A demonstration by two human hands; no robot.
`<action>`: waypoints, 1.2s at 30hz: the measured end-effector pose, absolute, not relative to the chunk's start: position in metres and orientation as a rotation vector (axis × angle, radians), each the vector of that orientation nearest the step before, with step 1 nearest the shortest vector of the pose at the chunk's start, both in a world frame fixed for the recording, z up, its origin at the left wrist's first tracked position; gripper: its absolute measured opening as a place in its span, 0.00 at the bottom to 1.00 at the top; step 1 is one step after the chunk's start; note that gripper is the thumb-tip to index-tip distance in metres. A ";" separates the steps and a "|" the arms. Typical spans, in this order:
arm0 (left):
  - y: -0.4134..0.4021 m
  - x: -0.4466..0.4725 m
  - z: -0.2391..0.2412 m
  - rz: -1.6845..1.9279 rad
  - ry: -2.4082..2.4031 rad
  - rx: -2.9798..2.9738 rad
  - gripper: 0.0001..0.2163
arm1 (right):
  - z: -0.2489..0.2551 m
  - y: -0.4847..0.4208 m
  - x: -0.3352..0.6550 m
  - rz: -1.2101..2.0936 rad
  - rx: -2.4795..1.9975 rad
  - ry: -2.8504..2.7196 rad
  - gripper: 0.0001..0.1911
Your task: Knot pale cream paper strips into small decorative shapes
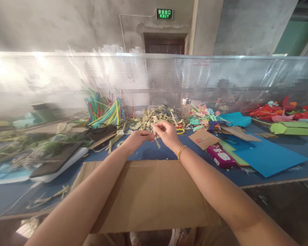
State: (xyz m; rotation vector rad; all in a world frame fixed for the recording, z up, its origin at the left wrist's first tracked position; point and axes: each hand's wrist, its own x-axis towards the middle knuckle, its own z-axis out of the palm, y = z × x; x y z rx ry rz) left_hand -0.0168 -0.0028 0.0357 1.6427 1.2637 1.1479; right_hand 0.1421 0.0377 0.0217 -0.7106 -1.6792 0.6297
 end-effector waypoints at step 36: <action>0.007 -0.006 0.024 1.493 0.874 1.020 0.12 | 0.027 0.037 0.151 0.192 -0.812 -1.665 0.08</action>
